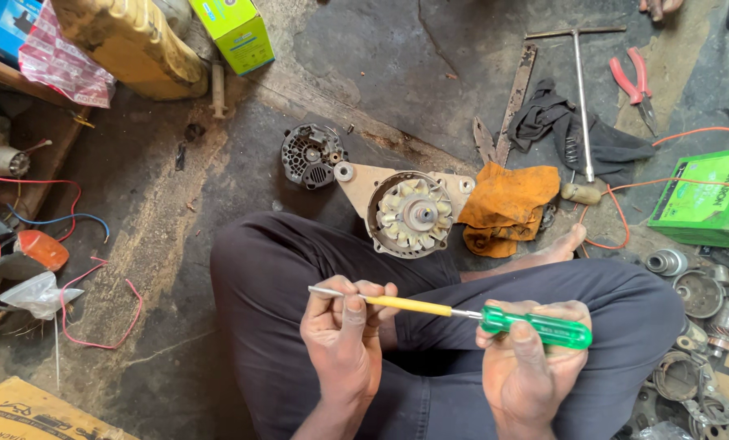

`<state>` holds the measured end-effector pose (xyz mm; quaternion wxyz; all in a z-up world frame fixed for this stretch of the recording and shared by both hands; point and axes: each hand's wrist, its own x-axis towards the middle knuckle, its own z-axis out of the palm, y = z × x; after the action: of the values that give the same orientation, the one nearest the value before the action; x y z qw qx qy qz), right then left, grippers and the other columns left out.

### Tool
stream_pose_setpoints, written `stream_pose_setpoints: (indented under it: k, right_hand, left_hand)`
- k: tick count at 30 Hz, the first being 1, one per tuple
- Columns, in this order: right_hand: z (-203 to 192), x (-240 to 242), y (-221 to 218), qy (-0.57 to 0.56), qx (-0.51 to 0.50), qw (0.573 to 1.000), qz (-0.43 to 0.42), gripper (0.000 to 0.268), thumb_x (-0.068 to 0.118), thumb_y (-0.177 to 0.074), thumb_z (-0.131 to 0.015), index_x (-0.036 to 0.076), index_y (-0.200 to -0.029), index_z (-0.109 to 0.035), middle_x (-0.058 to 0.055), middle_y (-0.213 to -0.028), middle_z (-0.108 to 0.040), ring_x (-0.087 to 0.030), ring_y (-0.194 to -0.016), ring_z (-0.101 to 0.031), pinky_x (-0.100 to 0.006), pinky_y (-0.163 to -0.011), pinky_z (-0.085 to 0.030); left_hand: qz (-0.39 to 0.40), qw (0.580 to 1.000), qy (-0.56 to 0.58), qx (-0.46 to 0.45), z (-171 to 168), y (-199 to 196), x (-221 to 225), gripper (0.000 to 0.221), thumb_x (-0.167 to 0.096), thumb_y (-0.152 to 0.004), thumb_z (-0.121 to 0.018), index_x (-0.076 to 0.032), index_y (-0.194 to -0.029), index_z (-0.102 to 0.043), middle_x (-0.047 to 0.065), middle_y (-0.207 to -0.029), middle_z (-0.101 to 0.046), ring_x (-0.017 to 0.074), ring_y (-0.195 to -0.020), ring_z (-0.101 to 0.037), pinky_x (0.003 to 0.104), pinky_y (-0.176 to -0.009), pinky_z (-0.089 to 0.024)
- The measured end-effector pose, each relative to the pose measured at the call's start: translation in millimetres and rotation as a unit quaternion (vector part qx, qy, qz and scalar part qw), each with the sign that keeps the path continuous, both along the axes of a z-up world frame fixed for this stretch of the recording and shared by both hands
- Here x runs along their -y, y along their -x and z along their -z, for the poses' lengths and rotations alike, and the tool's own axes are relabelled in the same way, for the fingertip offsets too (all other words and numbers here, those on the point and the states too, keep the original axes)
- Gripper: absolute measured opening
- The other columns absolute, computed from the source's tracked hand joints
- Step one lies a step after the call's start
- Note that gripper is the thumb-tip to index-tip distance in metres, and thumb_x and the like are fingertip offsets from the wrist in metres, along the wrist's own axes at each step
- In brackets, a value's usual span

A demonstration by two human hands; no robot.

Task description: The person sits on the floor and cleans a disassembled electrical component with a cloth. They then use a screwdriver to adjust internal parts of the component while holding it in their lap.

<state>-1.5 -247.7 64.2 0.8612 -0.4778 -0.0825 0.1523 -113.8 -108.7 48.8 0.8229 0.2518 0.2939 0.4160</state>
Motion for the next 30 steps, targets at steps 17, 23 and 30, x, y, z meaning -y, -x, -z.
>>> stream_pose_setpoints:
  k: [17, 23, 30]
  right_hand:
    - [-0.8, 2.9, -7.7, -0.007, -0.126, 0.991, 0.037, 0.015, 0.004, -0.105, -0.064, 0.006, -0.11, -0.05, -0.011, -0.09, -0.065, -0.02, -0.071, -0.063, -0.031, -0.061, -0.051]
    - [-1.5, -1.4, 5.9, -0.018, -0.149, 0.988, 0.034, 0.014, 0.005, -0.104, -0.065, 0.009, -0.104, -0.051, -0.009, -0.088, -0.065, -0.021, -0.072, -0.064, -0.031, -0.059, -0.05]
    - [8.3, -2.8, 14.7, -0.069, -0.14, 0.987, -0.025, 0.018, 0.011, -0.102, -0.066, 0.005, -0.116, -0.056, -0.019, -0.101, -0.068, -0.025, -0.08, -0.066, -0.036, -0.071, -0.056]
  left_hand:
    - [0.042, 0.99, -0.134, 0.023, -5.5, -6.5, 6.7, 0.008, -0.003, -0.107, -0.062, 0.002, -0.109, -0.057, 0.021, -0.103, -0.071, 0.0279, -0.1, -0.073, 0.051, -0.101, -0.063]
    - [0.034, 0.99, -0.139, 0.0, -5.5, -6.7, 17.4, 0.01, -0.003, -0.103, -0.064, 0.002, -0.107, -0.056, 0.019, -0.101, -0.071, 0.0275, -0.098, -0.074, 0.051, -0.095, -0.064]
    - [0.105, 0.986, -0.124, -0.023, -11.0, -9.4, 19.1, 0.007, -0.001, -0.101, -0.065, 0.002, -0.105, -0.061, 0.021, -0.106, -0.076, 0.029, -0.105, -0.077, 0.042, -0.093, -0.064]
